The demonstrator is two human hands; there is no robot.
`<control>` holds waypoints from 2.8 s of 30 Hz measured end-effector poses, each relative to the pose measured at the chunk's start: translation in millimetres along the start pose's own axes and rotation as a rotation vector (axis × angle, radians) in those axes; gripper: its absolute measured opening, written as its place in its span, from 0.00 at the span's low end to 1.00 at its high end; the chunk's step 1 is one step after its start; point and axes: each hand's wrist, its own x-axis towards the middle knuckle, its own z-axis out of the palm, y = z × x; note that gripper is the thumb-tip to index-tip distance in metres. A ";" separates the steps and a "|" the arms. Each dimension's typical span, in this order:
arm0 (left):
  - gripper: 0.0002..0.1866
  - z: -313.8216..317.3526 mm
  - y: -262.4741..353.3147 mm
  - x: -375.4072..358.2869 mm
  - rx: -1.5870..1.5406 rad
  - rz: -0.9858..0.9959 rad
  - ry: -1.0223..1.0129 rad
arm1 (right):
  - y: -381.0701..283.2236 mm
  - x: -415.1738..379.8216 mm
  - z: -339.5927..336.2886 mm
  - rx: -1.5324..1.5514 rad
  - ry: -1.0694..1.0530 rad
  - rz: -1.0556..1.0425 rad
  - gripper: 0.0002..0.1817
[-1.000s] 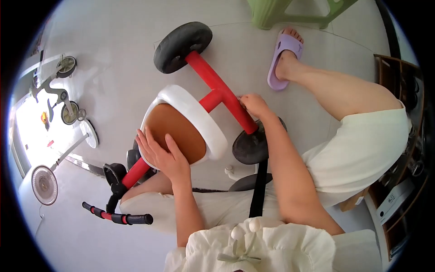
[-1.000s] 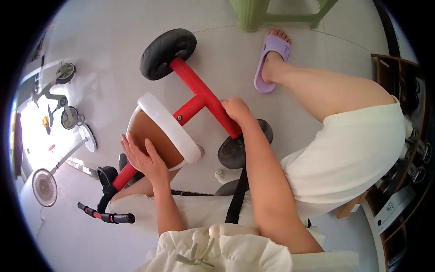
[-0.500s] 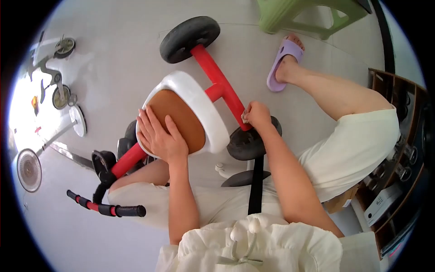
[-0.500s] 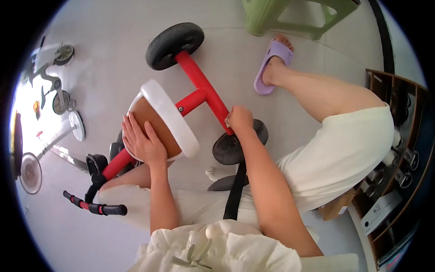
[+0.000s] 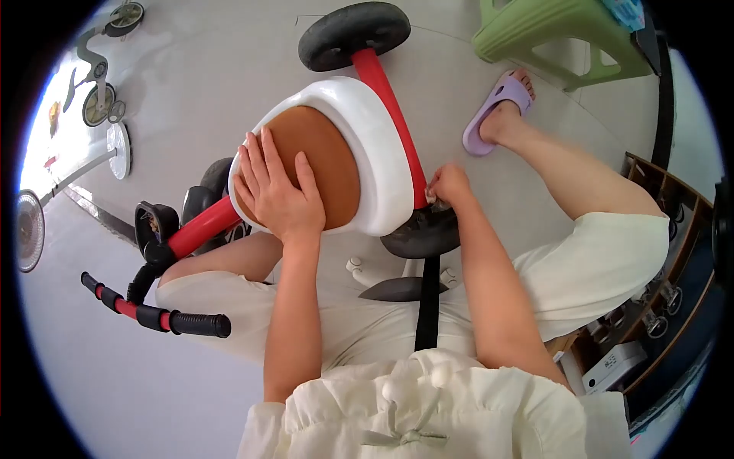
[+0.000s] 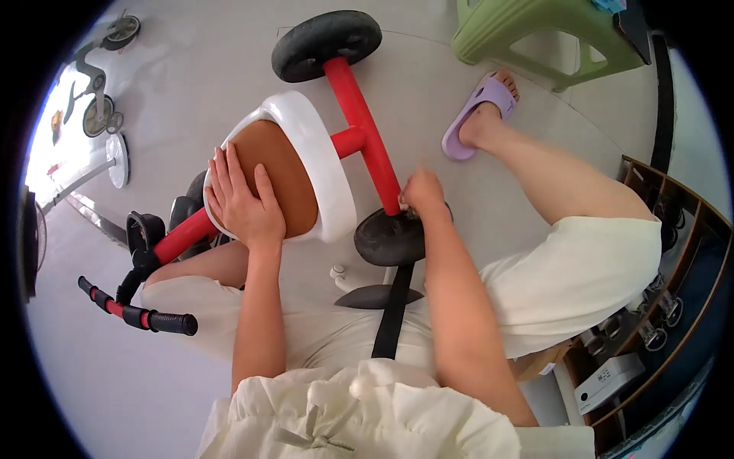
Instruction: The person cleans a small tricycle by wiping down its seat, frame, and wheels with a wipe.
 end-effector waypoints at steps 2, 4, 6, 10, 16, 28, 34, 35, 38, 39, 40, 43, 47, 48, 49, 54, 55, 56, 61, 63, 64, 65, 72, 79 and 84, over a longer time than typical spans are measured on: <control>0.28 -1.5 2.3 1.7 0.007 -0.005 -0.022 | 8.7 8.1 2.8 -0.077 -0.059 0.188 0.07; 0.29 -1.1 2.4 3.5 -0.003 0.002 -0.013 | 0.7 15.9 1.2 0.291 0.129 0.172 0.06; 0.29 -2.2 3.0 1.2 -0.013 0.008 -0.015 | -13.6 21.3 -0.4 0.653 0.314 0.154 0.06; 0.28 -3.2 5.1 2.4 0.016 0.018 0.002 | -63.7 34.3 -6.3 0.709 0.448 -0.213 0.06; 0.28 -4.2 4.8 2.0 0.053 0.002 -0.016 | -83.7 51.1 -10.8 0.367 0.543 -0.572 0.05; 0.28 -6.5 8.5 4.4 0.063 0.039 -0.017 | -182.8 113.0 -35.4 -0.872 -0.120 -0.911 0.10; 0.29 -9.7 12.5 5.1 0.064 0.057 -0.022 | -196.5 146.8 42.1 -0.813 -0.294 -0.536 0.14; 0.29 -10.0 12.6 5.3 0.067 0.064 -0.023 | -196.1 151.6 50.0 -0.807 -0.309 -0.529 0.14; 0.29 -10.6 14.1 6.1 0.072 0.061 -0.033 | -189.7 160.2 61.0 -0.799 -0.338 -0.520 0.14; 0.30 -10.6 13.7 6.1 0.064 0.059 -0.037 | -188.4 160.4 62.2 -0.799 -0.342 -0.521 0.14; 0.30 -10.5 13.9 6.6 0.064 0.060 -0.029 | -187.7 160.6 63.4 -0.803 -0.350 -0.525 0.14; 0.30 -11.1 15.4 5.6 0.057 0.046 -0.034 | -187.3 158.4 58.5 -0.817 -0.371 -0.540 0.14; 0.30 -11.6 15.9 5.9 0.055 0.052 -0.028 | -187.5 149.7 38.6 -0.840 -0.388 -0.582 0.14; 0.30 -11.9 16.8 5.2 0.053 0.052 -0.024 | -187.1 146.2 33.0 -0.849 -0.395 -0.590 0.14; 0.30 -11.9 17.4 5.2 0.048 0.050 -0.020 | -186.8 142.8 26.8 -0.857 -0.398 -0.598 0.14; 0.31 -12.6 16.7 3.0 0.051 0.027 -0.044 | -183.6 127.1 1.3 -0.905 -0.408 -0.645 0.14; 0.31 -12.8 17.1 2.6 0.049 0.026 -0.041 | -182.9 124.5 -2.8 -0.913 -0.407 -0.653 0.14; 0.31 -13.2 17.2 2.8 0.047 0.023 -0.045 | -182.8 122.1 -6.9 -0.922 -0.408 -0.664 0.14; 0.31 -12.9 16.1 3.1 0.025 0.034 -0.032 | -180.9 109.6 -23.0 -0.937 -0.383 -0.695 0.14; 0.31 -12.5 16.3 2.4 0.035 0.038 -0.033 | -173.9 102.0 -28.5 -0.915 -0.344 -0.731 0.14; 0.31 -12.2 16.0 2.5 0.032 0.037 -0.032 | -170.7 98.2 -31.7 -0.891 -0.307 -0.768 0.14; 0.31 -11.9 16.0 2.5 0.039 0.041 -0.027 | -166.0 95.5 -33.5 -0.893 -0.307 -0.765 0.14; 0.31 -10.3 15.3 2.2 0.055 0.027 -0.026 | -163.9 65.8 -68.3 -0.687 -0.124 -0.651 0.12; 0.31 -7.7 12.8 4.0 0.057 -0.003 -0.042 | -76.8 105.2 -122.0 0.748 -0.439 -0.291 0.10; 0.31 -7.7 11.5 3.4 0.059 -0.008 -0.035 | -55.8 116.7 -105.5 1.199 -0.409 -0.199 0.12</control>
